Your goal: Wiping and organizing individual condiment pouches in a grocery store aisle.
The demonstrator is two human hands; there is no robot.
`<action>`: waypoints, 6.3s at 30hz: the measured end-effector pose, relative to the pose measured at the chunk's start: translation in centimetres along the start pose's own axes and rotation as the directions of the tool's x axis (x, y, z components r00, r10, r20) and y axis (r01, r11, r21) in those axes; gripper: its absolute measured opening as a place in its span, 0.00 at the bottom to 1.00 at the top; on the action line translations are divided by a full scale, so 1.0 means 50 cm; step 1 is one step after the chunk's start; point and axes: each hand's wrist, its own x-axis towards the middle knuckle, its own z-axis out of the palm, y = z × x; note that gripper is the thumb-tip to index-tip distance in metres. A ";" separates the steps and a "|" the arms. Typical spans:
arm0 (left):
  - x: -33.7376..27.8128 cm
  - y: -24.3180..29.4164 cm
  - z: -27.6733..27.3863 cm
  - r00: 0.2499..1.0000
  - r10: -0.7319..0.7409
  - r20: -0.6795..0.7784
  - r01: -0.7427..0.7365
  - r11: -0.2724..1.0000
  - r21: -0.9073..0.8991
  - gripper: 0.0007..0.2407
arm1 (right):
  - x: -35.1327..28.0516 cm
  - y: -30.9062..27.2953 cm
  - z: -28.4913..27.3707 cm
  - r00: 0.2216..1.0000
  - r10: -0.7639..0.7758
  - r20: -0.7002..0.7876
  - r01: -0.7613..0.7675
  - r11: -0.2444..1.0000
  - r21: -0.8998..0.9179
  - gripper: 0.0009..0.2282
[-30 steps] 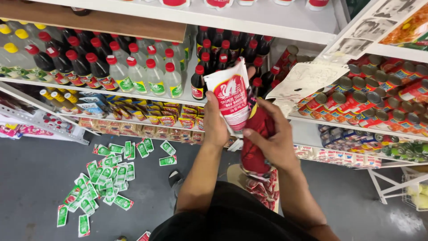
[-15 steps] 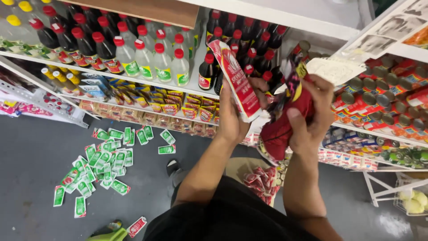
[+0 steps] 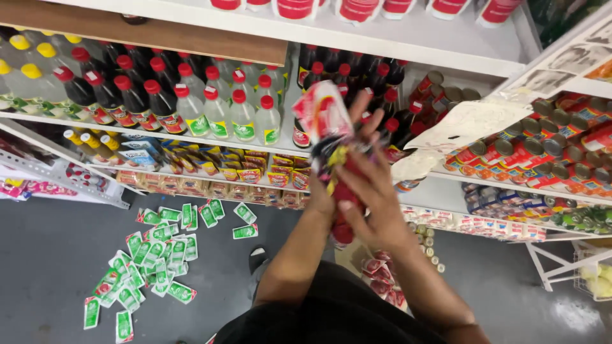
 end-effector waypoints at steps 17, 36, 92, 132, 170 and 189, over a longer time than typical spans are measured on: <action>-0.014 0.189 -0.002 0.995 -0.101 -0.001 0.101 0.993 0.056 0.43 | 0.110 -0.030 0.039 0.961 0.237 0.139 -0.250 0.964 0.089 0.19; -0.052 0.109 -0.014 0.975 -0.217 -0.051 0.221 0.921 0.320 0.27 | 0.151 -0.027 0.053 0.947 0.199 -0.253 -0.216 0.976 -0.039 0.15; 0.014 0.045 0.101 0.818 0.487 -0.305 -0.348 0.843 0.411 0.33 | -0.091 0.032 0.015 0.853 0.454 -0.257 -0.378 0.877 0.297 0.18; -0.023 0.167 0.001 0.990 -0.057 -0.132 0.083 0.977 0.199 0.26 | 0.081 -0.040 0.169 0.693 0.541 -0.476 -0.494 0.838 0.233 0.28; 0.323 0.092 0.186 0.870 0.152 0.468 -0.461 -0.079 0.884 0.05 | 0.313 0.124 -0.286 0.927 0.358 -0.116 -0.376 0.886 -0.273 0.08; 0.368 0.005 0.119 0.809 0.086 0.582 -0.302 -0.788 0.537 0.08 | 0.287 0.270 -0.291 0.923 0.369 -0.106 -0.355 0.715 -0.602 0.13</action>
